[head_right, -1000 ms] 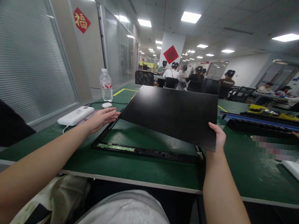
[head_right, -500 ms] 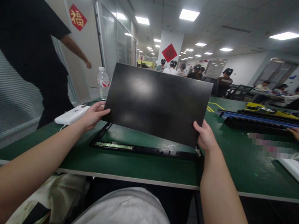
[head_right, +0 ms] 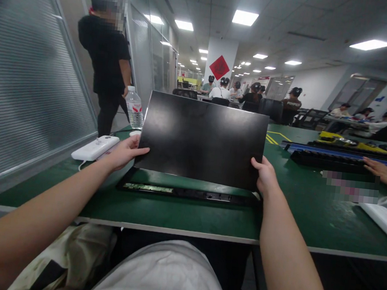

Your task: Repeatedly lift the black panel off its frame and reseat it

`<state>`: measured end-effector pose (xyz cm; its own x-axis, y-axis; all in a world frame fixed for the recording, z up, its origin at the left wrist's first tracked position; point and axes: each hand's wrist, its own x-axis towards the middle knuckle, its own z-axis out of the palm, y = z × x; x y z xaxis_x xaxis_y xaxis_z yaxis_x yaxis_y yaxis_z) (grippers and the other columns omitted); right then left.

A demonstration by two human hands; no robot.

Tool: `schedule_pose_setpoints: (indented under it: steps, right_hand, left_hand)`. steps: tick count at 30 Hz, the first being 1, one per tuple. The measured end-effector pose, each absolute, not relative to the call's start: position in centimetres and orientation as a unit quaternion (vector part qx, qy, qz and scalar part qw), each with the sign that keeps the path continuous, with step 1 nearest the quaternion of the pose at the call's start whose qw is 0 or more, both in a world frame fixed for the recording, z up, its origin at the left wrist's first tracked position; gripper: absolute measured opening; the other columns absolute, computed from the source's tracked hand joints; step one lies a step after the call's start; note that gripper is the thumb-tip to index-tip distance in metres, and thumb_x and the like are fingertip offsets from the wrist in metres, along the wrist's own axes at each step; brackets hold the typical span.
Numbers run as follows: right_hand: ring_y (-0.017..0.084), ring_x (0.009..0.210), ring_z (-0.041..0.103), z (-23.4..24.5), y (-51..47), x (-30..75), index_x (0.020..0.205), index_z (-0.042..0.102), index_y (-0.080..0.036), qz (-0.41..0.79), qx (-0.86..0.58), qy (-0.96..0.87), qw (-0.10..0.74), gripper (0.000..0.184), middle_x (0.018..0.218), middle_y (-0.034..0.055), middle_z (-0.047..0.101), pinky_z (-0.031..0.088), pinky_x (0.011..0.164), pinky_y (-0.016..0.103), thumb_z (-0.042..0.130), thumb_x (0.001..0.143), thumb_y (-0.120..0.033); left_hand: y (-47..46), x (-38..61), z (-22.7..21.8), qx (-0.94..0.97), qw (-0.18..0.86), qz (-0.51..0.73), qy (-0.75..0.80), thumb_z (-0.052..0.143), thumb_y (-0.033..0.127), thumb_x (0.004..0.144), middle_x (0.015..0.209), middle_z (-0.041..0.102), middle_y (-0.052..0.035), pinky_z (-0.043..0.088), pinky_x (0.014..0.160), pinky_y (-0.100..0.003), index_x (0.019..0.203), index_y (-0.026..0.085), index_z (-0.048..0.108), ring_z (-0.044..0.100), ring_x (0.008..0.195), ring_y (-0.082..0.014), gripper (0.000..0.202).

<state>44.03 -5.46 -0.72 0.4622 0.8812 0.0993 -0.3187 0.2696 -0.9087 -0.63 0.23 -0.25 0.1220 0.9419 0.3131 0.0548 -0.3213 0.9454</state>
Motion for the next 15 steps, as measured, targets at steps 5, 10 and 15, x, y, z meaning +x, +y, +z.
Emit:
schedule_pose_setpoints:
  steps: [5,10,15]
  right_hand:
    - [0.024,0.08,0.074,-1.0,-5.24,44.27,0.092,0.073,-0.021,0.436,-0.473,-0.304,0.702,0.03,0.078,0.0025,0.074,0.063,0.076,0.04,0.069,0.066,-0.006]
    - [0.023,0.072,0.073,-1.04,-5.14,44.39,0.092,0.072,-0.022,0.446,-0.506,-0.297,0.675,0.03,0.075,0.0012,0.074,0.063,0.069,0.038,0.067,0.067,-0.005]
    - [0.021,0.063,0.071,-1.35,-5.0,44.71,0.094,0.071,-0.023,0.453,-0.533,-0.295,0.651,0.028,0.075,0.001,0.074,0.061,0.061,0.035,0.066,0.07,-0.007]
  left_hand:
    - [0.45,-0.85,-0.46,0.628,0.44,0.501,0.401,0.089,0.032,0.058,0.097,0.075,-0.0033,0.052,0.094,-0.044,0.098,0.02,0.063,0.07,0.1,-0.0276,0.049]
    - [0.15,-0.72,-0.53,0.628,0.462,0.49,0.39,0.089,0.02,0.054,0.1,0.074,-0.0012,0.052,0.095,-0.044,0.104,0.023,0.059,0.07,0.101,-0.0263,0.058]
    - [-0.07,-0.68,-0.45,0.62,0.476,0.487,0.389,0.088,0.018,0.054,0.111,0.073,-0.0039,0.05,0.101,-0.045,0.105,0.023,0.06,0.068,0.112,-0.0286,0.059]
